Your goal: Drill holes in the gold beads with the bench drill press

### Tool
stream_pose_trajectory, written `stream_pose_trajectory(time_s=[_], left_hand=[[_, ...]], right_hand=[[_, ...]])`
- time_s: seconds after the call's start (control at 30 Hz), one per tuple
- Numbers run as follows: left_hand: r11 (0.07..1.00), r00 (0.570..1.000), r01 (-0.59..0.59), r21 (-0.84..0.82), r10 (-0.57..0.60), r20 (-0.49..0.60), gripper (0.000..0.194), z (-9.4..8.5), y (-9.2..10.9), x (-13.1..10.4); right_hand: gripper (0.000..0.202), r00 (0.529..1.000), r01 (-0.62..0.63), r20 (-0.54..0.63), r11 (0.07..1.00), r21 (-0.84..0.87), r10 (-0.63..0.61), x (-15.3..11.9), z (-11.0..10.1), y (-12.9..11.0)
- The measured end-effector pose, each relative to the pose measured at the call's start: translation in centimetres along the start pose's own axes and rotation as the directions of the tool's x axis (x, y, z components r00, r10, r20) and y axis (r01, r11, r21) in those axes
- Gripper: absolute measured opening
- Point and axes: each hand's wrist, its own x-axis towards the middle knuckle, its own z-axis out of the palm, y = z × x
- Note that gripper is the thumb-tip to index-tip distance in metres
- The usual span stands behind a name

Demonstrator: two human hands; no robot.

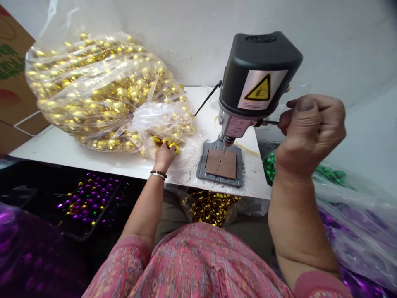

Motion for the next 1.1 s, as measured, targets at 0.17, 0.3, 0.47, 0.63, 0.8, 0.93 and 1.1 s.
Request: stream_pose_trajectory(time_s=[0.17, 0.3, 0.47, 0.63, 0.8, 0.93, 1.1], left_hand=[[0.989, 0.999, 0.040, 0.146, -0.035, -0.034, 0.035, 0.9, 0.0, -1.2], [0.978, 0.953, 0.004, -0.208, 0.059, 0.296, 0.045, 1.0, 0.8, -3.7], [0.856, 0.801, 0.218, -0.469, 0.117, 0.587, 0.045, 2.8, 2.9, -6.1], [0.922, 0.786, 0.137, -0.361, 0.121, 0.607, 0.042, 5.3, 5.5, -6.2], [0.977, 0.817, -0.044, -0.207, 0.154, 0.556, 0.047, 6.6, 6.2, -5.7], [0.981, 0.847, -0.185, -0.055, 0.188, 0.497, 0.052, 6.9, 6.4, -5.7], [0.944, 0.845, -0.326, 0.058, 0.263, 0.465, 0.058, 7.0, 7.3, -6.8]], right_hand=[[0.041, 1.000, -0.004, 0.007, 0.998, -0.058, 0.004, -0.1, -0.1, 0.0], [0.045, 1.000, 0.006, 0.015, 0.995, -0.100, -0.005, 0.0, -0.1, 0.2], [0.041, 0.999, -0.005, 0.053, 0.992, -0.124, 0.012, 2.0, 0.2, 0.3], [0.032, 0.979, -0.179, 0.076, 0.974, -0.137, 0.191, 6.1, 1.8, 0.5], [0.044, 0.920, -0.368, 0.055, 0.905, -0.211, 0.387, 9.1, 3.6, 1.3], [0.045, 0.921, -0.366, 0.052, 0.903, -0.223, 0.386, 9.3, 3.9, 1.4], [0.042, 0.928, -0.355, 0.052, 0.919, -0.170, 0.369, 8.8, 3.7, 1.4]])
